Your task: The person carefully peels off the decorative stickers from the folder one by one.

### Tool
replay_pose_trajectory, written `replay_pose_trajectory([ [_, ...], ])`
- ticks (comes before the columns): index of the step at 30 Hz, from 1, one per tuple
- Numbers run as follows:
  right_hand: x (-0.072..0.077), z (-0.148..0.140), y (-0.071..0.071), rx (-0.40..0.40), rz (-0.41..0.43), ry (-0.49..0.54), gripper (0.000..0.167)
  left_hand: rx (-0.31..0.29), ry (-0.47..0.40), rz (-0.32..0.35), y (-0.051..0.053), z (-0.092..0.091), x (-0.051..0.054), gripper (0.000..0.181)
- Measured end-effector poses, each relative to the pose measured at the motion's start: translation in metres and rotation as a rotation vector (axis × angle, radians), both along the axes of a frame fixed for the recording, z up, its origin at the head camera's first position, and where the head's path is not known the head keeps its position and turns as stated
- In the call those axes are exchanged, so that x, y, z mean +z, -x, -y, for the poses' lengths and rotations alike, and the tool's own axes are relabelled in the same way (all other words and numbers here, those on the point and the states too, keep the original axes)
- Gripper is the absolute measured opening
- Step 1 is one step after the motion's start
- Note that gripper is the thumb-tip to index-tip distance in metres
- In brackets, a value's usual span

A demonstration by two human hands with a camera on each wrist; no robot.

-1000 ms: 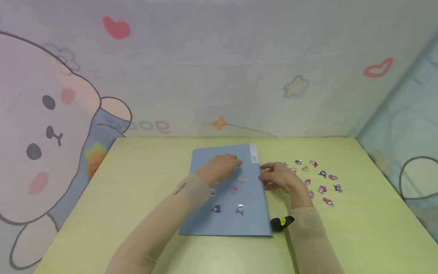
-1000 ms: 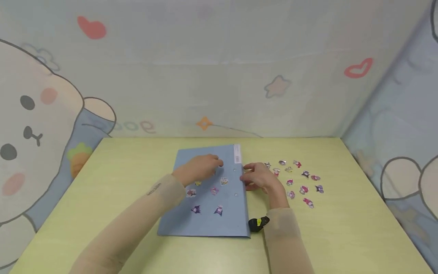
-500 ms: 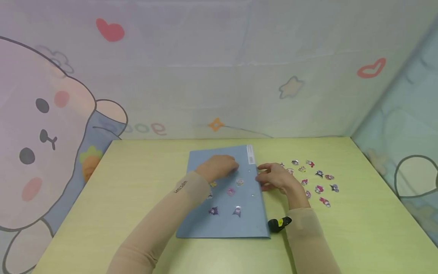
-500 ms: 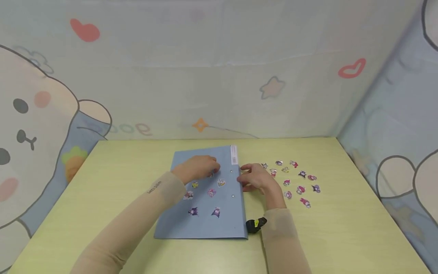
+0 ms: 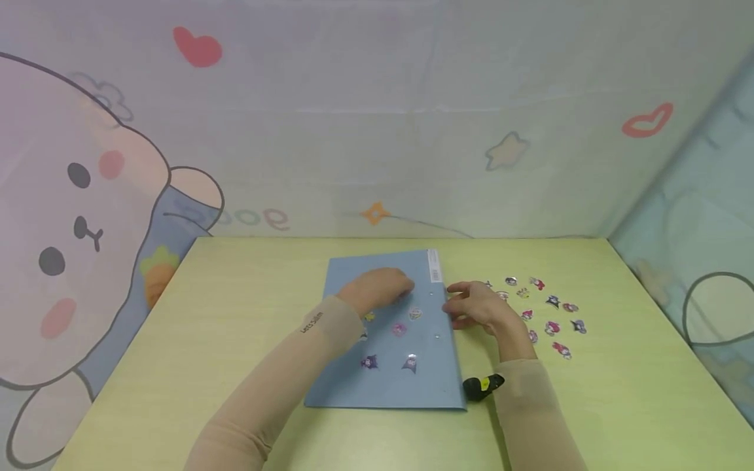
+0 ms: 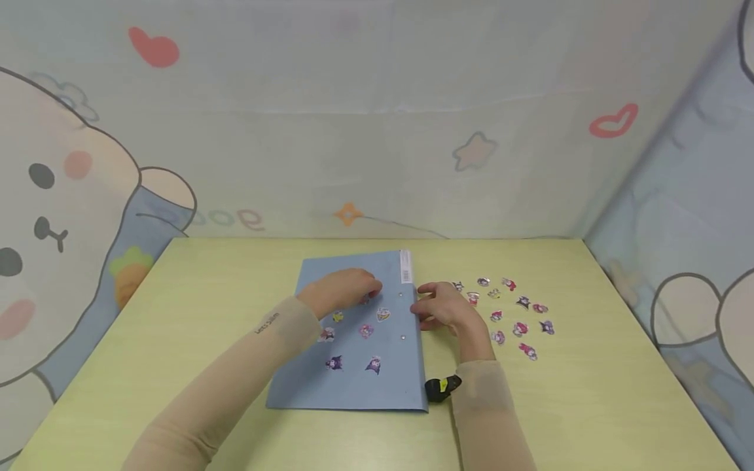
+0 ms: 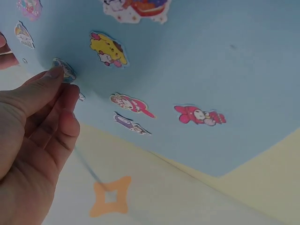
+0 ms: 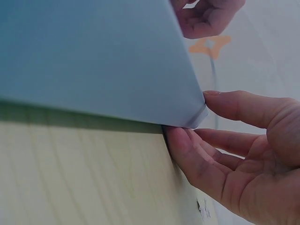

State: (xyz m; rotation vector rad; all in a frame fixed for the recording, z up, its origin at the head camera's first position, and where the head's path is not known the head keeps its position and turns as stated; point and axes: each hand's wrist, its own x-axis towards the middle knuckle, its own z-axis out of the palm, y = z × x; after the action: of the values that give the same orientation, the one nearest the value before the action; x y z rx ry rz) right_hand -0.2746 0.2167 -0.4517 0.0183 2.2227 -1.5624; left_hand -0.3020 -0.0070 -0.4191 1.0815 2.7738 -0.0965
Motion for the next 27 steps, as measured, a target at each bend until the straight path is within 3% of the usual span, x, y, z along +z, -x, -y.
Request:
replay_pose_trajectory([
  [6, 0.0, 0.001, 0.001, 0.0, 0.004, -0.007, 0.06, 0.025, -0.018, -0.012, -0.002, 0.004, -0.002, 0.008],
  [11, -0.001, 0.0, 0.001, 0.0, 0.008, -0.01, 0.06, 0.073, -0.109, -0.005, -0.004, 0.008, -0.002, 0.014],
  [21, -0.002, -0.001, 0.003, 0.002, 0.012, 0.017, 0.059, 0.121, -0.25, 0.018, -0.006, 0.019, -0.012, 0.006],
  [27, -0.002, -0.001, 0.002, 0.005, 0.011, 0.024, 0.059, 0.146, -0.344, 0.043, -0.009, 0.026, -0.007, 0.014],
])
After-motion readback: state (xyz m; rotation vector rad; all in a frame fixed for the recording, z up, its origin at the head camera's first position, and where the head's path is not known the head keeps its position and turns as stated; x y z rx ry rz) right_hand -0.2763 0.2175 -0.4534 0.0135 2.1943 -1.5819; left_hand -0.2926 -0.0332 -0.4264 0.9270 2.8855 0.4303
